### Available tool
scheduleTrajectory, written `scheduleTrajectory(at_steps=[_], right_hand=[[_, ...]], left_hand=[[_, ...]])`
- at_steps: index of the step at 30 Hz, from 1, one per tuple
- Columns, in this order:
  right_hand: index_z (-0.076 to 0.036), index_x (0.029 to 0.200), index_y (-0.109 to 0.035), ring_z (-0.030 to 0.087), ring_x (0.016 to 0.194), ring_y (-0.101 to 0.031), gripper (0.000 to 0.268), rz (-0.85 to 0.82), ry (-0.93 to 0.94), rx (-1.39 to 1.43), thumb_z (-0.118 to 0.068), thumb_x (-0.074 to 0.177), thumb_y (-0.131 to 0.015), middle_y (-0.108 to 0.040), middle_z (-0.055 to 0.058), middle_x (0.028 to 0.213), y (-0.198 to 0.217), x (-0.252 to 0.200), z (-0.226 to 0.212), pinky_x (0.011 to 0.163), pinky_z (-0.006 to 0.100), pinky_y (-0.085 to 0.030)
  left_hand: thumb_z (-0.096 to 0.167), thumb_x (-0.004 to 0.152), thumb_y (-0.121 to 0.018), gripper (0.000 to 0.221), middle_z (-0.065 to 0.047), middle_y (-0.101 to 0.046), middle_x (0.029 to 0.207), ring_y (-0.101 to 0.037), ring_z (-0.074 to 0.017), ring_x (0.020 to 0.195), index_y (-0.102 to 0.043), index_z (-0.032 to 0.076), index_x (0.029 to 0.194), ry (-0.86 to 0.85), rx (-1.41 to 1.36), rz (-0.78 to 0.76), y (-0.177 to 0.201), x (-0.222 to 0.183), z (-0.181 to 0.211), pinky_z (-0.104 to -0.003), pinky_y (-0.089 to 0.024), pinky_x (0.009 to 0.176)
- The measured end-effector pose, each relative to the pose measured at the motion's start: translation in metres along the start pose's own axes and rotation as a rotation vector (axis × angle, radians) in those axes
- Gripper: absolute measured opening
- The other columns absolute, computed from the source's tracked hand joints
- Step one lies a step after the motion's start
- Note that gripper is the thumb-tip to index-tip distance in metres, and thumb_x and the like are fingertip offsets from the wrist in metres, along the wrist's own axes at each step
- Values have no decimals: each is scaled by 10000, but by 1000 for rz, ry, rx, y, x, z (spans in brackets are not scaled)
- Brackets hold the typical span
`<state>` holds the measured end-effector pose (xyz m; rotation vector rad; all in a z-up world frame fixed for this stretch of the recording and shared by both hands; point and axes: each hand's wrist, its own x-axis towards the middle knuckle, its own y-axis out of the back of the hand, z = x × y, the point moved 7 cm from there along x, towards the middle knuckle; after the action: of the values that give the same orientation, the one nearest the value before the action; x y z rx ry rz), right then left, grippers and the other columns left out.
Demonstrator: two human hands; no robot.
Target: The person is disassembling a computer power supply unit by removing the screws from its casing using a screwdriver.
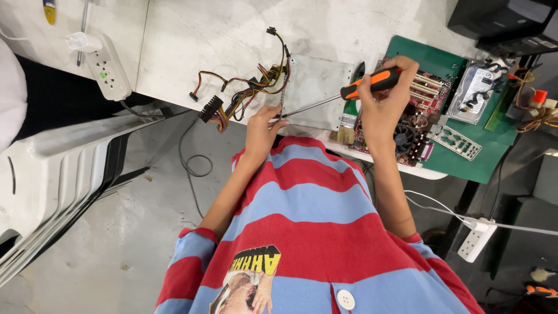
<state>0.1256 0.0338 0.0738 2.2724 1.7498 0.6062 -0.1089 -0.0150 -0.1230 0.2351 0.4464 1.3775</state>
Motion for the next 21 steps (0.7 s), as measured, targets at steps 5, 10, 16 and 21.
scheduleTrajectory(at_steps=[5,10,16,21], right_hand=[[-103,1194,-443,340,807,-613,345,19,118,-203,31,991,-687,-492,165,1044,-12,-22,-18,585,457,-561],[-127,1192,-610,304,757,-664,344,87,361,-505,-188,956,-853,-551,100,1050,-44,-34,-44,613,421,-581],[-146,1055,-697,267,761,-681,241,-262,482,-263,-151,888,-870,-644,39,936,-82,-39,-80,685,381,-577],[-76,1106,-633,353,1076,-647,374,-821,385,246,233,938,-506,-609,123,1175,-78,-33,-118,988,490,-513]], left_hand=[[58,860,-843,435,-196,-724,1084,-729,-374,1004,-694,-35,1257,41,-79,32,3,1,2,-319,-672,765],[53,866,-832,418,-207,-723,1071,-727,-399,988,-694,-45,1248,36,-73,37,4,-1,6,-344,-679,753],[38,946,-744,257,-118,-715,1063,-714,-375,1022,-741,41,1203,14,-54,47,5,-5,10,-372,-663,775],[38,962,-533,231,-258,-654,1041,-673,-487,1011,-632,-56,1148,-116,-63,79,20,-6,41,-538,-652,778]])
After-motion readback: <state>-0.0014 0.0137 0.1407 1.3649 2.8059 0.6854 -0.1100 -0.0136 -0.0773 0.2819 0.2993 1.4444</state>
